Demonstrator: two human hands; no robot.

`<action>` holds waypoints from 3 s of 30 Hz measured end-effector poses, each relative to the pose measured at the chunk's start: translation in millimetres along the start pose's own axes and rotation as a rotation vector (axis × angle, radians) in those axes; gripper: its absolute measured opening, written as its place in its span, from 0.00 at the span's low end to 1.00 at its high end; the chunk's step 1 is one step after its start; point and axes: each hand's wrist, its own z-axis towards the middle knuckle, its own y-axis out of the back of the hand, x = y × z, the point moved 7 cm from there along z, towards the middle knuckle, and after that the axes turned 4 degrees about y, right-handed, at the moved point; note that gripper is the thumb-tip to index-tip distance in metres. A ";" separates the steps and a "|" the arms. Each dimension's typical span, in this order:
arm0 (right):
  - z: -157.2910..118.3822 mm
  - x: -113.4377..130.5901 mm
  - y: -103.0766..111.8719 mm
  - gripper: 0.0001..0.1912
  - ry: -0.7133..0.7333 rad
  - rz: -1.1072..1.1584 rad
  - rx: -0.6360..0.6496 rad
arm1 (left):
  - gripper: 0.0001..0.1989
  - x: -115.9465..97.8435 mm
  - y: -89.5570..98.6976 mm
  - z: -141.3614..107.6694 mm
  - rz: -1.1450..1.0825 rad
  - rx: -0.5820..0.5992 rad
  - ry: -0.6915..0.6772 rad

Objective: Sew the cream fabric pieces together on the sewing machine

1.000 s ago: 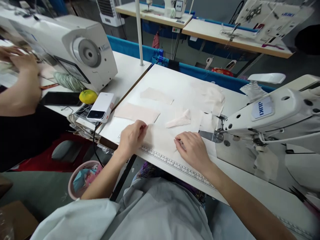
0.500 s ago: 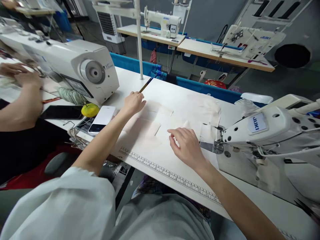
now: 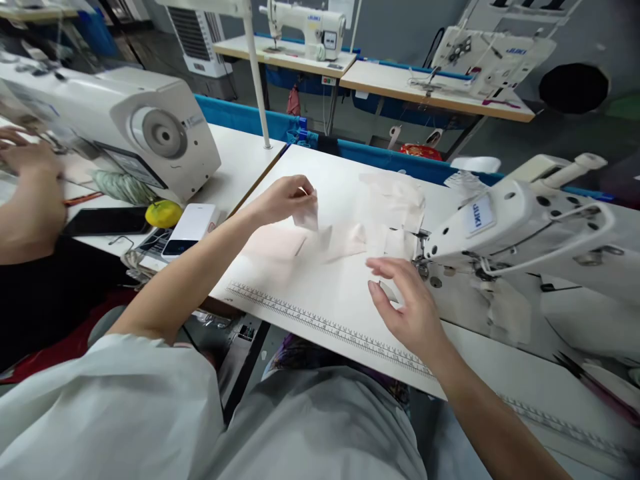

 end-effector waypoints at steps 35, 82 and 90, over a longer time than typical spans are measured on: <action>-82.4 -33.2 17.3 0.14 -0.598 0.301 0.016 | 0.16 -74.6 -182.8 -116.5 0.186 0.327 -0.526; -97.6 -91.5 29.2 0.11 -0.690 0.514 0.317 | 0.08 -66.2 -230.4 -4.3 0.521 0.367 -0.152; -92.6 -88.0 33.0 0.10 -0.614 0.438 0.308 | 0.09 -66.9 -230.4 -3.3 0.511 0.348 -0.175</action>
